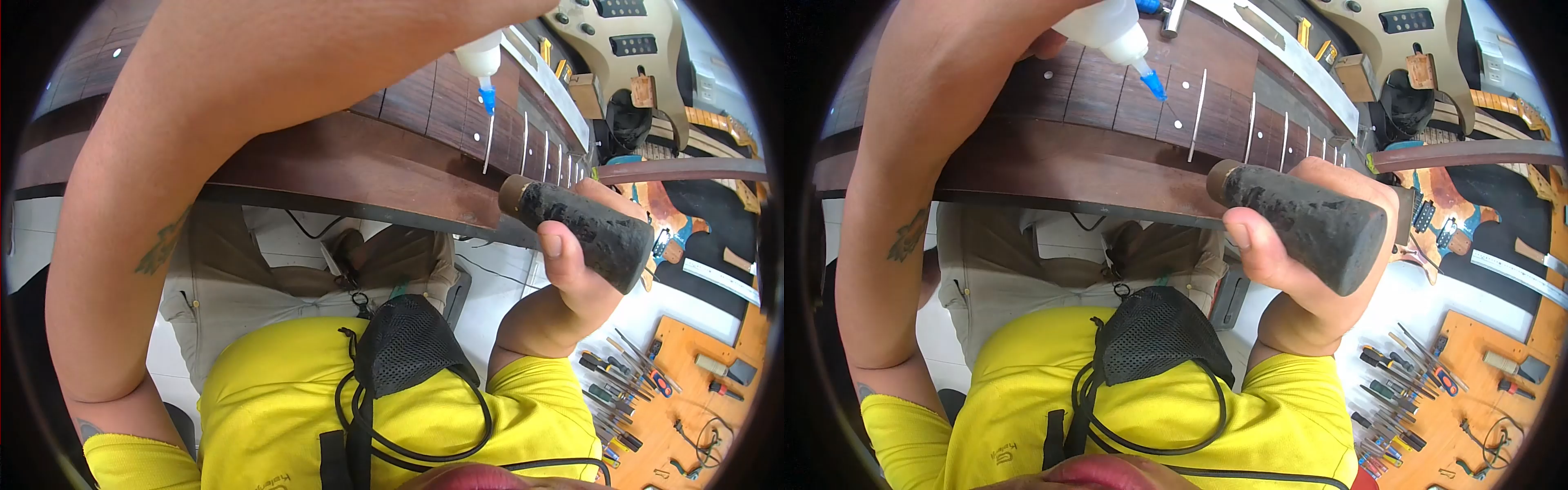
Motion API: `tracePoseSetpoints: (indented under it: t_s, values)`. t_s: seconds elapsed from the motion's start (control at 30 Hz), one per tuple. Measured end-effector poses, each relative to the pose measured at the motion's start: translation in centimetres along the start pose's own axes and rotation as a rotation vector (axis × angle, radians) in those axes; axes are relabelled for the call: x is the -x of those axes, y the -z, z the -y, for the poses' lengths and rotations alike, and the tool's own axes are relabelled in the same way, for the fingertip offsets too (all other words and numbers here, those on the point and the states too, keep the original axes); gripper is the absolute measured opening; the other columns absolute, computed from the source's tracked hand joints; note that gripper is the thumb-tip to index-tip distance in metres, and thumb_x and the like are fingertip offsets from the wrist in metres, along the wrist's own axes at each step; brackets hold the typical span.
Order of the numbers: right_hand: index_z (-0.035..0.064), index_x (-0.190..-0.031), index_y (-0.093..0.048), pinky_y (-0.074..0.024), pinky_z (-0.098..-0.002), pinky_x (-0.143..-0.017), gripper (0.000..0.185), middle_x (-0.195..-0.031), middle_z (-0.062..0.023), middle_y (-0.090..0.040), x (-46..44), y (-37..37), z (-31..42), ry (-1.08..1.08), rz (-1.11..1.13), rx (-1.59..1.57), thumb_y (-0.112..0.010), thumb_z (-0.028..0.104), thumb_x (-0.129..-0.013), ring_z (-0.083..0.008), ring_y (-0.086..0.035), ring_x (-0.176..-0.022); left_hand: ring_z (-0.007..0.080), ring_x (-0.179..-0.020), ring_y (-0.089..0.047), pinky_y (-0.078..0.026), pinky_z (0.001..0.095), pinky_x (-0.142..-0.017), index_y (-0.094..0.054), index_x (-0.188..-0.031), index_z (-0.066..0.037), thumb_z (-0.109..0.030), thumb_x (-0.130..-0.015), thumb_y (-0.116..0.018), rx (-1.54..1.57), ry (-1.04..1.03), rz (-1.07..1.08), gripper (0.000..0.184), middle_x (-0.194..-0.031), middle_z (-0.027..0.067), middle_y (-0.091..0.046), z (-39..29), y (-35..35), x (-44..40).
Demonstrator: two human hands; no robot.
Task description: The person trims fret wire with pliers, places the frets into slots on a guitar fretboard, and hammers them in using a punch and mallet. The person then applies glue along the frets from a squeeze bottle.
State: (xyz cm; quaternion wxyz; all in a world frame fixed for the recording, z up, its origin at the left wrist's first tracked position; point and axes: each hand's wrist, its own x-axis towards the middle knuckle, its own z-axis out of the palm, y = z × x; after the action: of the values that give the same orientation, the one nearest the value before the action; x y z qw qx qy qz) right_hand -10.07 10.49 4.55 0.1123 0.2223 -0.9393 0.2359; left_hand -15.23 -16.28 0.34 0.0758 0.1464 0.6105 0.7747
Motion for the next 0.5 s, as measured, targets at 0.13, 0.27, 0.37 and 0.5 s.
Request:
tracePoseSetpoints:
  t_s: [0.13, 0.27, 0.37, 0.5]
  values:
    - [-0.0006, -0.068, -0.067, -0.0398, -0.03, -0.053, 0.05, -0.059, -0.0045, -0.056, 0.3, 0.1, 0.1, -0.044, -0.052, -0.054, -0.09, 0.043, -0.062, -0.0179, -0.049, -0.052, 0.0055, -0.047, -0.048, -0.037, 0.0209, -0.044, -0.064, -0.086, 0.0, -0.02, -0.097, -0.059, -0.063, 0.015, 0.063, 0.023, -0.065, 0.0025, -0.061, 0.2, -0.3, -0.3]
    - [-0.0003, -0.068, -0.067, -0.0401, -0.0293, -0.054, 0.047, -0.062, -0.0031, -0.059, 0.8, -1.8, -1.1, 0.083, -0.346, -0.1, -0.091, 0.04, -0.062, -0.0158, -0.05, -0.055, 0.0056, -0.047, -0.048, -0.037, 0.0209, -0.045, -0.064, -0.086, 0.0, -0.02, -0.097, -0.059, -0.09, 0.022, 0.084, 0.023, -0.066, 0.0027, -0.062, 0.4, -0.6, 0.0]
    - [-0.0002, -0.069, -0.068, -0.0405, -0.0286, -0.056, 0.045, -0.064, -0.0025, -0.061, 0.6, 0.0, -0.2, -0.044, -0.091, -0.084, -0.093, 0.036, -0.06, -0.0147, -0.051, -0.057, 0.0058, -0.048, -0.049, -0.037, 0.021, -0.045, -0.064, -0.087, 0.0, -0.02, -0.097, -0.059, -0.1, 0.029, 0.097, 0.023, -0.066, 0.0028, -0.062, 0.4, -0.5, -0.2]
    - [0.0, -0.069, -0.068, -0.0404, -0.0282, -0.056, 0.044, -0.064, -0.0027, -0.061, 0.9, -0.5, -0.3, -0.068, -0.198, -0.136, -0.093, 0.035, -0.06, -0.0148, -0.051, -0.057, 0.0059, -0.048, -0.049, -0.038, 0.021, -0.045, -0.064, -0.087, 0.0, -0.02, -0.097, -0.059, -0.106, 0.036, 0.113, 0.023, -0.066, 0.003, -0.062, 0.4, -0.6, -0.3]
